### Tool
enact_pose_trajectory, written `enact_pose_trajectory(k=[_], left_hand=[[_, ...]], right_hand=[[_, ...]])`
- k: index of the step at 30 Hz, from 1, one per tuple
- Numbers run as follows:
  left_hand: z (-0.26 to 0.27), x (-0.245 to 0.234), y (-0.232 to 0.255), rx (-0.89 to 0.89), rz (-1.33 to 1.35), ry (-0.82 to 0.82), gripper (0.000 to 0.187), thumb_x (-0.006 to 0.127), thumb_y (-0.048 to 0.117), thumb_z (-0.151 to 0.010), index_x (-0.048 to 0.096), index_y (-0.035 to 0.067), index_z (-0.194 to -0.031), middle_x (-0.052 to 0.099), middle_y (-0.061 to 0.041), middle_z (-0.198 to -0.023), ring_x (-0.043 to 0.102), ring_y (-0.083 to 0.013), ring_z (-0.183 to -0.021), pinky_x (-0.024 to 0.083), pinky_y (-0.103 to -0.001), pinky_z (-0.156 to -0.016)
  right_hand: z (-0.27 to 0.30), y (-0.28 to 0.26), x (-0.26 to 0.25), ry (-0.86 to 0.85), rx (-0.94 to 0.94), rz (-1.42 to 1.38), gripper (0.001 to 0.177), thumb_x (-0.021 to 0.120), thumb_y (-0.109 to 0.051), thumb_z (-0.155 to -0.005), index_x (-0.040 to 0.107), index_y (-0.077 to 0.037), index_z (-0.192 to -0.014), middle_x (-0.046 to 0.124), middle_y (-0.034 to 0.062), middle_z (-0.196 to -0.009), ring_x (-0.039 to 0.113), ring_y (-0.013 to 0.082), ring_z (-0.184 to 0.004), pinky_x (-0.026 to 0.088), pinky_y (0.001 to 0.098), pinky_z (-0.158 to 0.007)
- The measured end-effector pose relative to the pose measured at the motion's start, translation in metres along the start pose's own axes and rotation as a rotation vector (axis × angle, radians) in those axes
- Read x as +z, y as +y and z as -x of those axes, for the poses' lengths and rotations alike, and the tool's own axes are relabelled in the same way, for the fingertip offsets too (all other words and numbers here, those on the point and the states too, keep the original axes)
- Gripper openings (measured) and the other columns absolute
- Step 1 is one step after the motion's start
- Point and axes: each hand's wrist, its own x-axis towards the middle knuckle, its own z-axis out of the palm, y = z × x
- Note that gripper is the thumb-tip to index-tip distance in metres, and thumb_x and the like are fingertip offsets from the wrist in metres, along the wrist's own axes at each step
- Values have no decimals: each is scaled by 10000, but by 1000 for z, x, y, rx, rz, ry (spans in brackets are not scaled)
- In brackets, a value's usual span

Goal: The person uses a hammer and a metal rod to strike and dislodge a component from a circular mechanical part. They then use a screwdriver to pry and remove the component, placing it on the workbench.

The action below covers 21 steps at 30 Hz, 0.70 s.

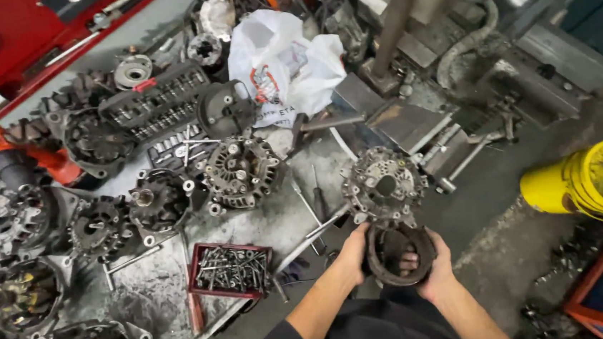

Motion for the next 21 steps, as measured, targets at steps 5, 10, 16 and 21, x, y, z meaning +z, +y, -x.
enact_pose_trajectory(k=[5, 10, 16, 21], left_hand=[[-8, 0, -40, 141, -234, 150, 594, 456, 475, -992, 698, 29, -1301, 722, -83, -1273, 641, -190, -1111, 485, -294, -980], [-12, 5, -76, 450, -175, 217, 600, 421, 434, -1015, 651, -21, -1331, 681, -64, -1362, 593, -164, -1186, 437, -287, -1052], [38, 51, -113, 1004, -244, 177, 381, 672, 45, -881, 658, -33, -1254, 742, -73, -1130, 643, -141, -968, 513, -261, -906], [60, 84, -154, 1085, -237, 273, 406, 627, -10, -866, 675, -19, -1270, 741, -43, -1117, 633, -125, -955, 503, -252, -892]], right_hand=[[36, -11, -2, 135, -70, 164, 543, 557, -655, -934, 550, -118, -853, 433, -37, -561, 381, 122, -458, 315, 303, -486], [56, -18, -6, 123, 8, 197, 551, 557, -686, -925, 540, -160, -762, 453, -31, -560, 394, 142, -472, 335, 312, -493], [100, -40, 12, 102, 26, 295, 502, 556, -609, -962, 556, -142, -776, 478, 8, -585, 408, 138, -504, 347, 272, -508], [146, -63, 7, 55, 143, 430, 475, 529, -619, -955, 531, -177, -781, 486, -19, -629, 444, 157, -547, 359, 344, -558]])
